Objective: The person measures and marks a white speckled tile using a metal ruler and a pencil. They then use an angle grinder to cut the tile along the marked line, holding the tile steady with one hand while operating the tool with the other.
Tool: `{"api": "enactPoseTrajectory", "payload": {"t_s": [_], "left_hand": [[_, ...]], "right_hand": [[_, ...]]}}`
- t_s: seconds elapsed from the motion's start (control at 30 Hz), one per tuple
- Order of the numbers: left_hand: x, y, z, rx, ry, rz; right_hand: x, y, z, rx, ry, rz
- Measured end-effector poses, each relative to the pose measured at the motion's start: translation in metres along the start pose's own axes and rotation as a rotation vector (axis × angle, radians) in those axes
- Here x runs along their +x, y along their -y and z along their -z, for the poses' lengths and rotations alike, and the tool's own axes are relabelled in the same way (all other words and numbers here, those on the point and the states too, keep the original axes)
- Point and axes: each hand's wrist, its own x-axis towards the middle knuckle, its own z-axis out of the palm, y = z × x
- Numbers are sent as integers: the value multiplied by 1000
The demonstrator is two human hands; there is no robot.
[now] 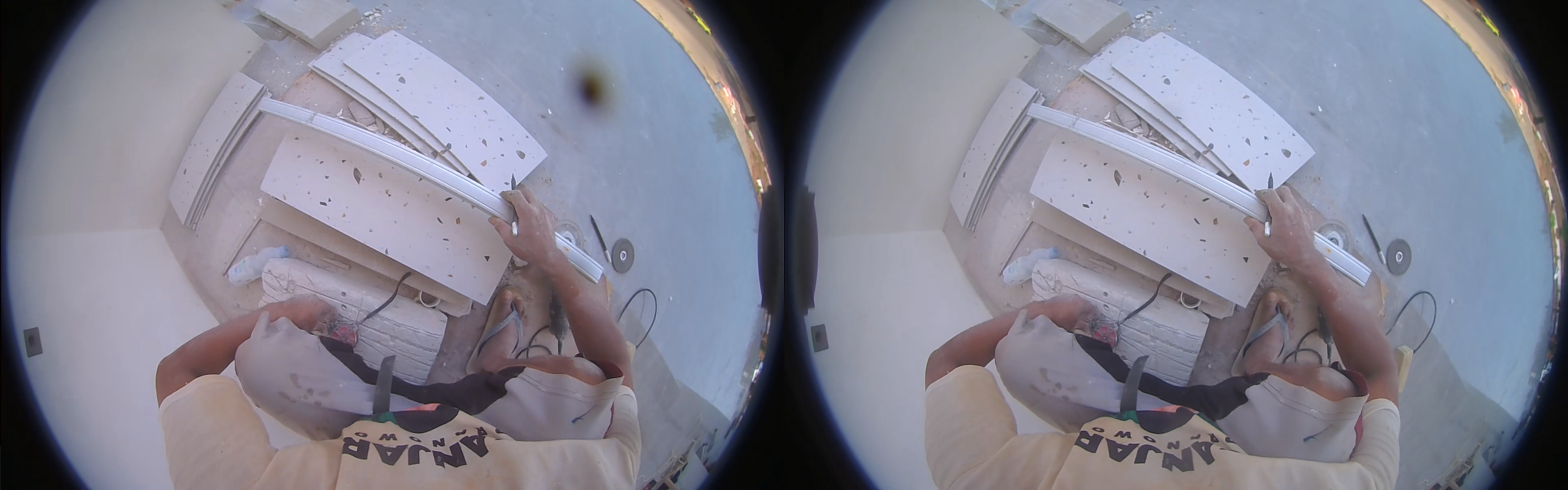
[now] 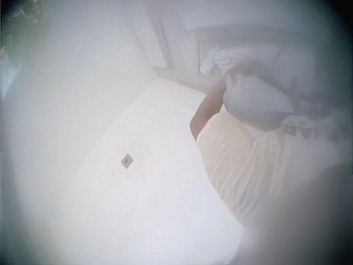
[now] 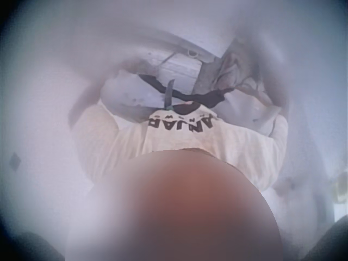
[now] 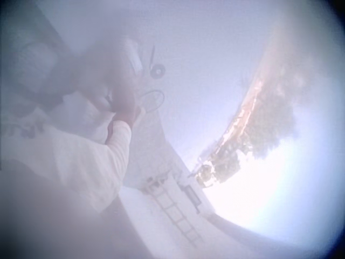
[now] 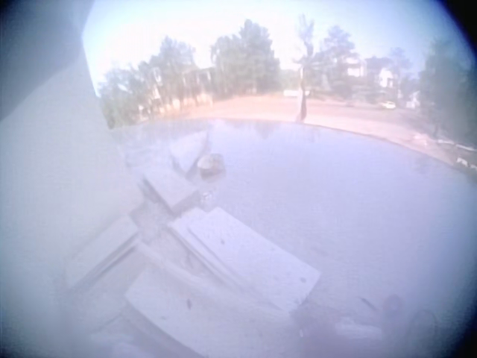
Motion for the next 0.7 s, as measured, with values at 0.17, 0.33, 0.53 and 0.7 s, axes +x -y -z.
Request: {"api": "enactPoseTrajectory", "payload": {"t_s": [0.17, 0.33, 0.53, 0.7], "left_hand": [[-14, -20, 12, 166, -5, 2], [9, -61, 74, -64, -269, 171], [96, -89, 142, -258, -1146, 123], [145, -75, 135, -233, -1382, 262]], "right_hand": [[7, 8, -24, -34, 13, 72], [15, 18, -30, 64, 99, 3], [-3, 17, -8, 88, 0, 38], [-99, -51, 52, 100, -373, -334]]}}
